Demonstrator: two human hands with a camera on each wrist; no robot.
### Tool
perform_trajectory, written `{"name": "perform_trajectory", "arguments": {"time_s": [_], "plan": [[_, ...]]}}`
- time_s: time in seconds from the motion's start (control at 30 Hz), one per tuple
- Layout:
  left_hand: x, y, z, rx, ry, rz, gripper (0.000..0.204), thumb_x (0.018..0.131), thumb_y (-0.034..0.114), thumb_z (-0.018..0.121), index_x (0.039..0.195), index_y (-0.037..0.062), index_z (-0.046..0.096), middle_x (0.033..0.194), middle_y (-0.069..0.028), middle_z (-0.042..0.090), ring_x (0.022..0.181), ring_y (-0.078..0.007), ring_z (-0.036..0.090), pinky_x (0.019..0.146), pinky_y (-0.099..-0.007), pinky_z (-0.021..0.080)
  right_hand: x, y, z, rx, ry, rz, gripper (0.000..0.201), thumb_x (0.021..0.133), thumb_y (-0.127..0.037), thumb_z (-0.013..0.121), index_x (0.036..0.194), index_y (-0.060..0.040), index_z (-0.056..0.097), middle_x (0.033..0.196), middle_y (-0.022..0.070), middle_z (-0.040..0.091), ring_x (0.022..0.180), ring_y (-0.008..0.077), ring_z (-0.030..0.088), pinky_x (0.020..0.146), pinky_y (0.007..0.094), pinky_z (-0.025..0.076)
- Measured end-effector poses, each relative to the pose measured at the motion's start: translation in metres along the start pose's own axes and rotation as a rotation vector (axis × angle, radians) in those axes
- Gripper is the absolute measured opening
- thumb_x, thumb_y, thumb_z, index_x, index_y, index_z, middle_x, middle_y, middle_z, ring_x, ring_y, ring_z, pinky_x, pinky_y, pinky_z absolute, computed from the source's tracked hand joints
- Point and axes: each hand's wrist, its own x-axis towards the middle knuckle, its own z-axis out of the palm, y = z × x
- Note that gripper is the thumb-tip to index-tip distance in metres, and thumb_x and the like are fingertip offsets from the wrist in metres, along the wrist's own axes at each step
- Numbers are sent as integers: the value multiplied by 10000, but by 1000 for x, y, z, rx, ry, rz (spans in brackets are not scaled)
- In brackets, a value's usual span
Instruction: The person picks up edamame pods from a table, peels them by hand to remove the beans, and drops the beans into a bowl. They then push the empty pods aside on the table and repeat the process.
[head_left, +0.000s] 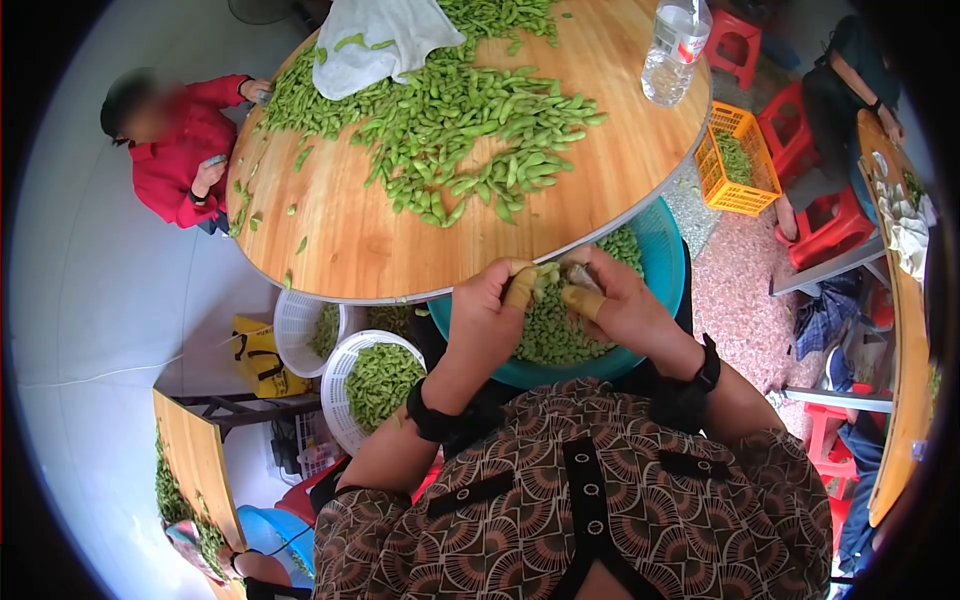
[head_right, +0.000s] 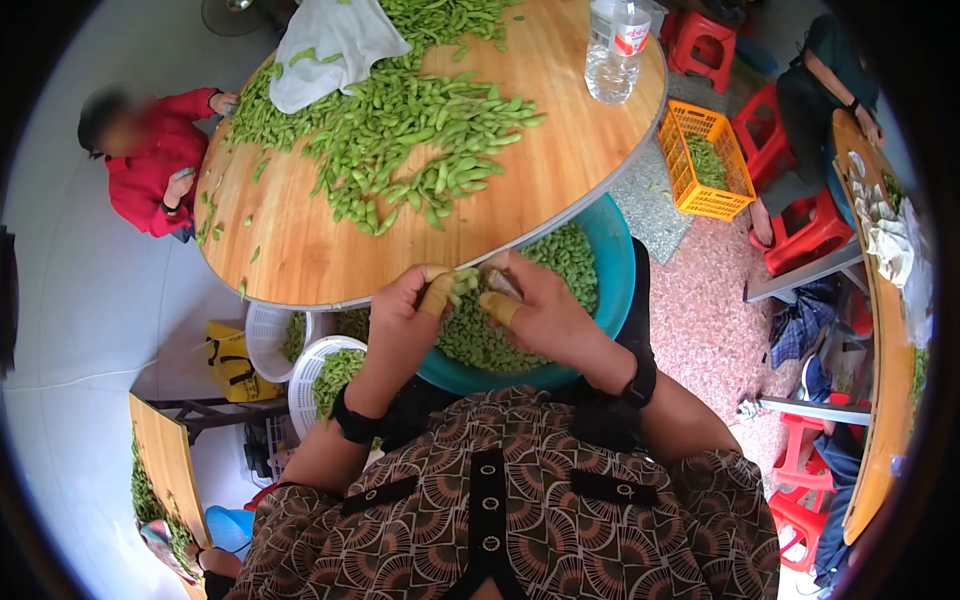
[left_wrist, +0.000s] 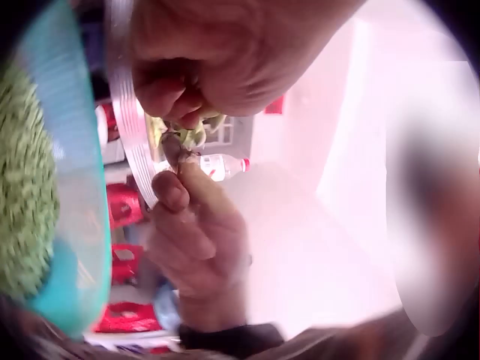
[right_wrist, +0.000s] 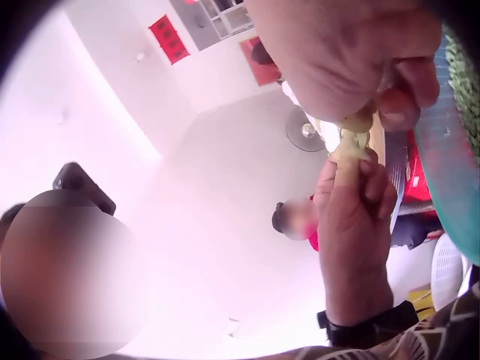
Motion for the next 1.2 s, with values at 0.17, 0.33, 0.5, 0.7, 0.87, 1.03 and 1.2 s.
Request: {"name": "perform_trajectory", "arguments": {"time_s": [0.17,0.33,0.5,0.7,0.87,1.03,1.2], "plan": [[-4,9,11,524,137,495,152,833,-18,615,983,-1,634,797,-152,654,668,-253,641,623,-303,503,12,8,4,-409,290,-522,216,810,-84,659,985,-41,539,704,85,510,582,204,511,568,326,426],[-15,24,-9,706,72,520,141,781,4,652,922,11,643,795,-170,646,716,-331,645,635,-356,511,18,15,-4,-497,217,-478,196,780,-90,661,908,-25,527,715,117,487,598,252,505,593,358,417],[-23,55,-83,1250,-95,197,137,808,198,663,834,64,678,798,-134,657,731,-325,634,667,-424,504,2,4,-20,596,-289,421,166,937,-210,537,1015,-64,536,773,67,565,449,129,441,377,258,306],[73,16,-76,1293,231,574,131,778,87,664,894,28,644,859,-123,631,860,-357,598,811,-427,475,12,-5,-11,661,-346,310,205,964,-227,507,1084,-62,520,784,39,572,432,74,401,342,215,247],[82,21,-63,1216,196,600,138,771,24,644,907,30,620,848,-109,614,789,-334,579,793,-418,468,0,-12,-8,531,-269,245,207,964,-220,511,1097,-63,529,776,25,563,449,71,406,363,211,248],[87,19,-57,569,234,456,87,842,1,596,922,34,587,837,-46,600,694,-157,578,592,-296,465,3,-11,-2,478,-241,191,202,966,-211,512,1102,-63,536,769,9,550,455,67,407,376,210,255],[72,36,-52,-231,131,178,110,919,5,528,1004,52,582,847,-44,606,719,-86,569,538,-222,441,7,-18,2,370,-216,160,199,984,-211,480,1118,-70,528,787,6,555,476,69,426,388,216,275]]}}
